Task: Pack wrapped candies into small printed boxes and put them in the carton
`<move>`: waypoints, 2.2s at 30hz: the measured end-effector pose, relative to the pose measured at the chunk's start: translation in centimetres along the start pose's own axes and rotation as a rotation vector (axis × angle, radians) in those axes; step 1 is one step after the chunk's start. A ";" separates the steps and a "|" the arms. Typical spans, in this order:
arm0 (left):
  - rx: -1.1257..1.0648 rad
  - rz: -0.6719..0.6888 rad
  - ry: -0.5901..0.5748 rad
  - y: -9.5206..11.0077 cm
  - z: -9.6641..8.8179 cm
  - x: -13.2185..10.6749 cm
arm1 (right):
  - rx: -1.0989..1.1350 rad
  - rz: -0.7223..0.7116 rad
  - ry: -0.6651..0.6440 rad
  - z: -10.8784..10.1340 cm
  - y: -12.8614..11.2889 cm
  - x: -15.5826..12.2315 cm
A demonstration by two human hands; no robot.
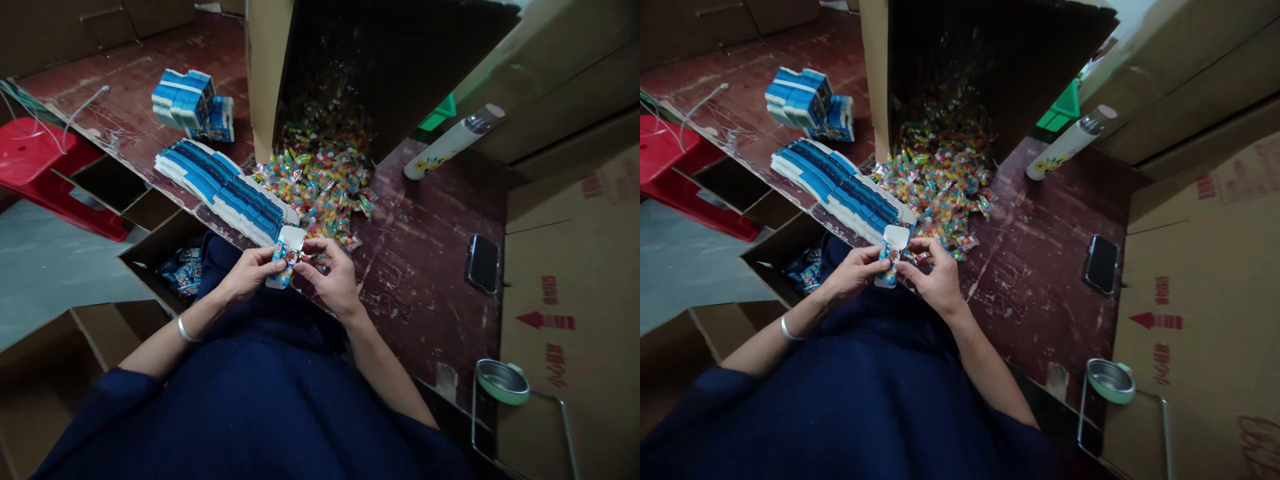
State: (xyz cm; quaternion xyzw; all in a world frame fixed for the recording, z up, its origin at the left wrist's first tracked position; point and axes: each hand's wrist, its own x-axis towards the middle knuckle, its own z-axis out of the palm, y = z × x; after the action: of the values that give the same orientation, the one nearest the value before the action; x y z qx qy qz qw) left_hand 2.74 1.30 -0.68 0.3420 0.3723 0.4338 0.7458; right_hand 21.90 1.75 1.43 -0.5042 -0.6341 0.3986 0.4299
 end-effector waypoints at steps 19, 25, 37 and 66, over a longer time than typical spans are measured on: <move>0.204 0.257 0.109 -1.7 -0.1 -0.5 | 0.043 -0.113 0.207 2.9 2.8 0.0; 0.212 0.272 0.012 -2.1 0.2 -0.4 | -0.025 -0.222 0.209 1.9 2.5 -0.1; 0.306 0.385 -0.083 -2.1 -0.4 -1.3 | 0.162 0.018 0.036 0.2 1.2 0.1; 0.100 0.166 0.018 -1.5 1.6 -2.3 | -0.222 -0.249 -0.360 -3.1 1.0 -3.7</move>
State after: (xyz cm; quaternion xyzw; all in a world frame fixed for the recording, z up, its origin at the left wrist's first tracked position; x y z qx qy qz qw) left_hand 3.91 -1.63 -0.61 0.4044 0.3703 0.4780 0.6862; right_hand 25.54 -1.46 0.93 -0.3874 -0.7976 0.3538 0.2977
